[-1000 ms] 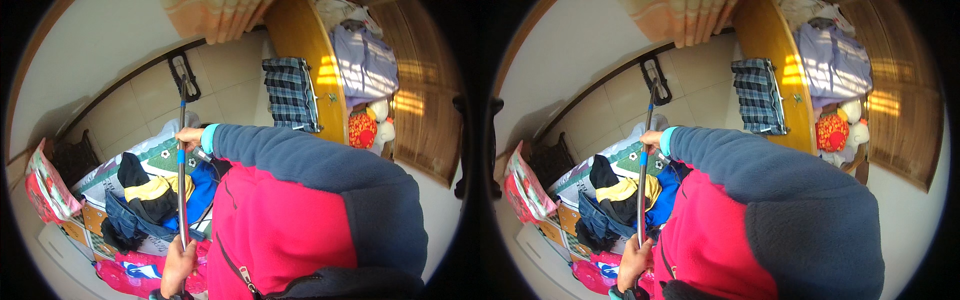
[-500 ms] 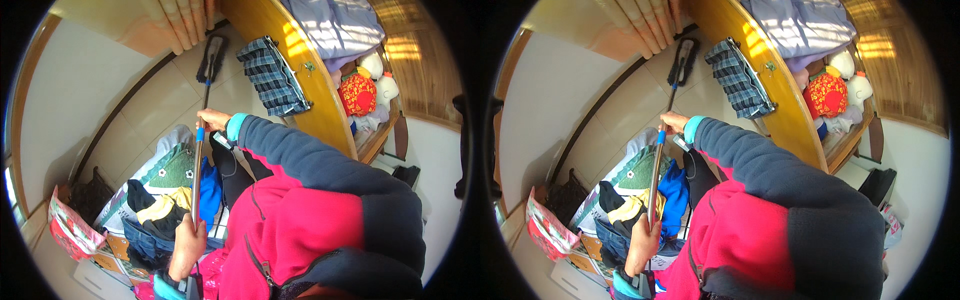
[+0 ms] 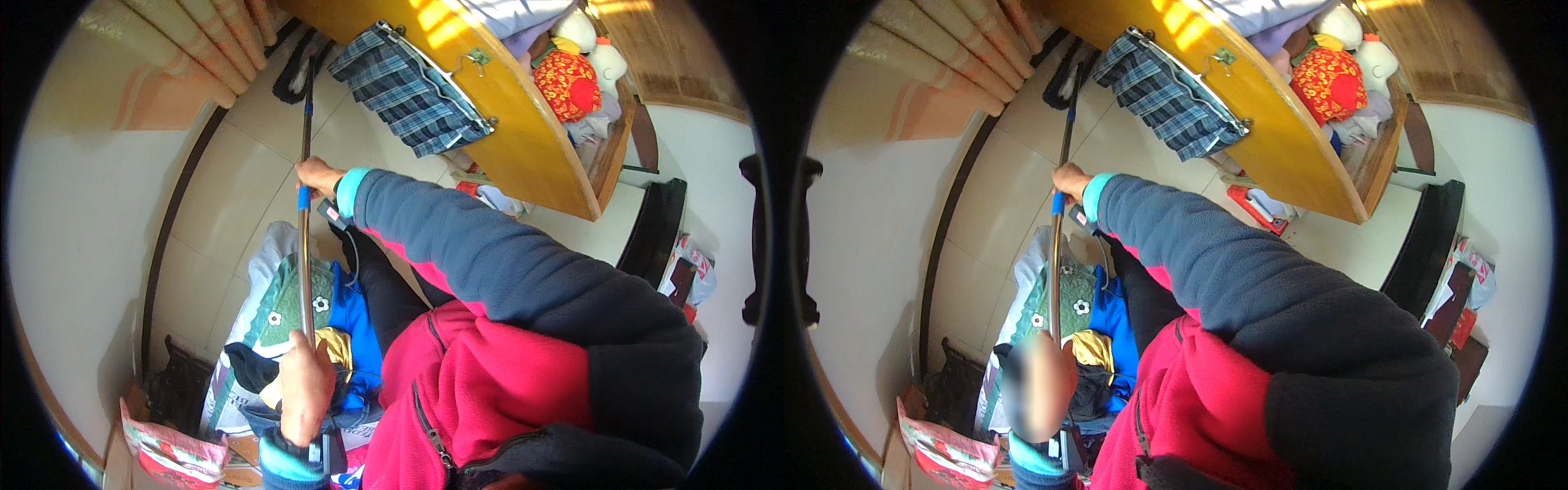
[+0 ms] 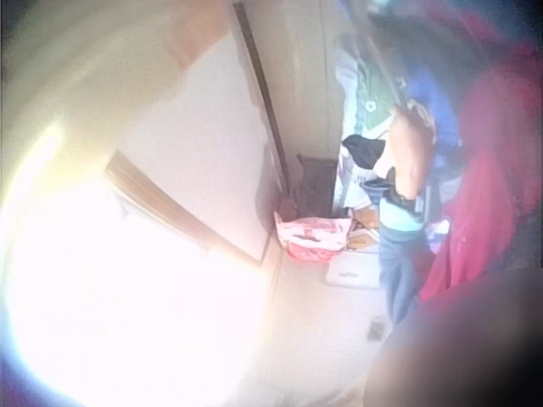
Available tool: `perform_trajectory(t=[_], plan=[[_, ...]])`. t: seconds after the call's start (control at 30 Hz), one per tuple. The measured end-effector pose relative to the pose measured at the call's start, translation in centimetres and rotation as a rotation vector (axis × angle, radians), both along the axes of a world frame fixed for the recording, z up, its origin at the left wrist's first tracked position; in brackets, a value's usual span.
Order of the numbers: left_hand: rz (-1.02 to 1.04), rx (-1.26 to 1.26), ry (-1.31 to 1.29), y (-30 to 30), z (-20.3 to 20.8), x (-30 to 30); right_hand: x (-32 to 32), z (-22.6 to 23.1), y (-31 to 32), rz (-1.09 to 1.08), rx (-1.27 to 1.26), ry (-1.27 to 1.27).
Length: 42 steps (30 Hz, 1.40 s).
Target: The person uses a long-handled mop to clean a tiled floor in a cluttered room. They move the mop back and forth across the floor, navigating around furniture and items on the floor.
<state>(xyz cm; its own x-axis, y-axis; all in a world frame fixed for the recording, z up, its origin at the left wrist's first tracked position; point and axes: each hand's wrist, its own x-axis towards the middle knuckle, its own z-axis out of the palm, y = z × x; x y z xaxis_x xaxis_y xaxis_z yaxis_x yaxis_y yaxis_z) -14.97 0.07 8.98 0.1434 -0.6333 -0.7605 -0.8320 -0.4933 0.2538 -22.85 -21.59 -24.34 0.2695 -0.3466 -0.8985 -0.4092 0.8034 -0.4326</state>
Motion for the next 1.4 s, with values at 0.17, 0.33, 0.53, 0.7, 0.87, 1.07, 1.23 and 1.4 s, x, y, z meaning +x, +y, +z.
perform_trajectory(t=[0.17,0.33,0.53,0.7,0.87,1.07,1.23,1.4], plan=[[-0.057,0.126,0.031,3.6,0.7,1.5,-2.7,1.8,3.8,-0.003,0.134,-0.048],[-0.078,-0.225,0.058,9.1,1.0,-1.1,-6.5,2.8,7.3,0.014,0.162,-0.078],[-0.039,-0.064,0.097,14.4,2.3,-7.8,-12.7,3.2,12.5,0.072,0.235,-0.233],[0.001,0.032,-0.042,18.0,5.2,-15.8,-20.6,3.8,16.9,0.059,0.429,-0.384],[0.090,0.095,-0.053,21.2,8.3,-21.4,-25.9,5.2,21.3,0.018,0.575,-0.355],[0.276,0.218,-0.152,25.9,11.8,-27.3,-26.8,6.7,28.7,0.164,0.637,-0.421],[0.472,0.655,-0.122,28.8,14.1,-28.8,-28.1,8.4,33.5,0.214,0.784,-0.444],[0.408,0.081,-0.119,32.3,11.3,-32.2,-30.6,7.6,34.3,0.152,0.556,-0.335]])
